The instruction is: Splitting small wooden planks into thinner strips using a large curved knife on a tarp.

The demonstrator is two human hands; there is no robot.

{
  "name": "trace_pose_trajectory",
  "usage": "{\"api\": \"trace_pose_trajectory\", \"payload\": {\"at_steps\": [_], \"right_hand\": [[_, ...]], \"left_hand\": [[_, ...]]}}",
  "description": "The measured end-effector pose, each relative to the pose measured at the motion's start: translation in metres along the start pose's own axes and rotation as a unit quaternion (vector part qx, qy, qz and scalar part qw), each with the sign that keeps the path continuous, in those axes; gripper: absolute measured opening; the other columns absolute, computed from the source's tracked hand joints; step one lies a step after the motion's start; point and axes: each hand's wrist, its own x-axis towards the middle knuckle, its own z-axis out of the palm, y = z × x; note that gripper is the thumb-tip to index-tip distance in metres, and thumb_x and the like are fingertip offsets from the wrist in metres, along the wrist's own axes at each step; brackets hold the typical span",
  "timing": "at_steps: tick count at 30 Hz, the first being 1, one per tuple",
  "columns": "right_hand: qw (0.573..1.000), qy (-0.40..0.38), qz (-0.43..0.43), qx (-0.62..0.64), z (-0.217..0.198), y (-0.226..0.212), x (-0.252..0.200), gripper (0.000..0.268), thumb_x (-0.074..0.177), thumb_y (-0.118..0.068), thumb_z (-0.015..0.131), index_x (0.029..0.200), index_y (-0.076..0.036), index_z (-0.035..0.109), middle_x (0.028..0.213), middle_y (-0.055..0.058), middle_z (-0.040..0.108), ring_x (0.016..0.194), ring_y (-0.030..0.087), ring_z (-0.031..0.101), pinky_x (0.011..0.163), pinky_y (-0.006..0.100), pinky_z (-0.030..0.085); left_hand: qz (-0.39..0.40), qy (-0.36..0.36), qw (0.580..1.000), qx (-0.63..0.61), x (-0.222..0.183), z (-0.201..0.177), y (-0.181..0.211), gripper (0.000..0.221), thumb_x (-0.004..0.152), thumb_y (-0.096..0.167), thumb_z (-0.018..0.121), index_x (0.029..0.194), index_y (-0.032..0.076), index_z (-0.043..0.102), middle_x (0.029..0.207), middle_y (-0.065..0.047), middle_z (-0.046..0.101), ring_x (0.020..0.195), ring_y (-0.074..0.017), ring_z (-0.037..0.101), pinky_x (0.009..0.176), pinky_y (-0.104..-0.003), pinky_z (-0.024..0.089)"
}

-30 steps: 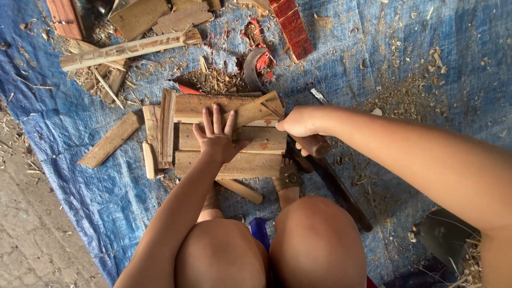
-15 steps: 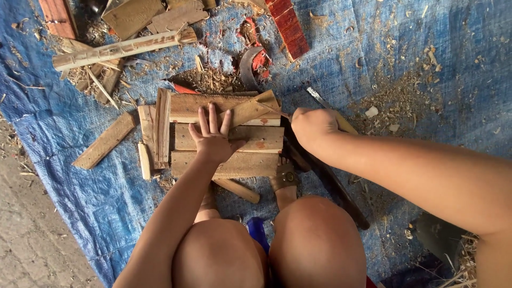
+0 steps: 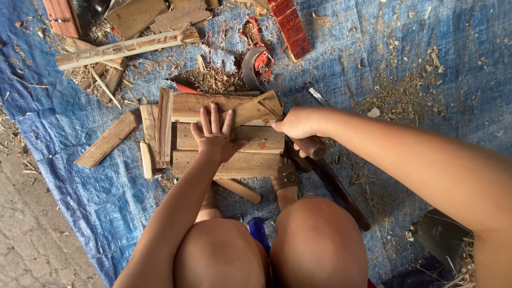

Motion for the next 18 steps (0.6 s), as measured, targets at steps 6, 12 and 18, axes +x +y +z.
{"api": "trace_pose_trajectory", "payload": {"at_steps": [6,12,18], "right_hand": [[0.925,-0.038,-0.002,0.378,0.027,0.02,0.014,0.095,0.098,-0.063,0.048,0.156,0.006,0.02,0.117,0.021,0.055,0.091,0.025,0.064,0.067,0.04,0.065],[0.794,0.152,-0.209,0.55,0.065,0.006,0.024,0.06,0.103,-0.055,0.051,0.099,0.005,0.06,0.059,0.02,0.061,0.043,0.031,0.065,0.042,0.043,0.058],[0.934,0.219,-0.089,0.266,0.055,0.052,0.02,0.056,0.098,-0.064,0.052,0.105,-0.011,0.069,0.074,0.008,0.076,0.077,0.026,0.076,0.076,0.039,0.059]], "left_hand": [[-0.004,0.012,1.0,0.005,0.003,0.002,0.0,0.105,0.092,0.085,0.032,0.165,0.028,-0.017,0.168,-0.02,-0.027,0.15,-0.0472,-0.029,0.114,-0.077,-0.003],[-0.03,0.032,0.999,0.018,0.004,-0.002,-0.002,0.116,0.085,0.089,0.042,0.165,0.029,-0.016,0.169,-0.02,-0.023,0.152,-0.0468,-0.026,0.114,-0.077,0.003],[-0.02,0.024,1.0,0.0,0.01,0.0,-0.001,0.12,0.082,0.094,0.038,0.165,0.028,-0.018,0.168,-0.021,-0.026,0.15,-0.0487,-0.028,0.111,-0.08,-0.002]]}}
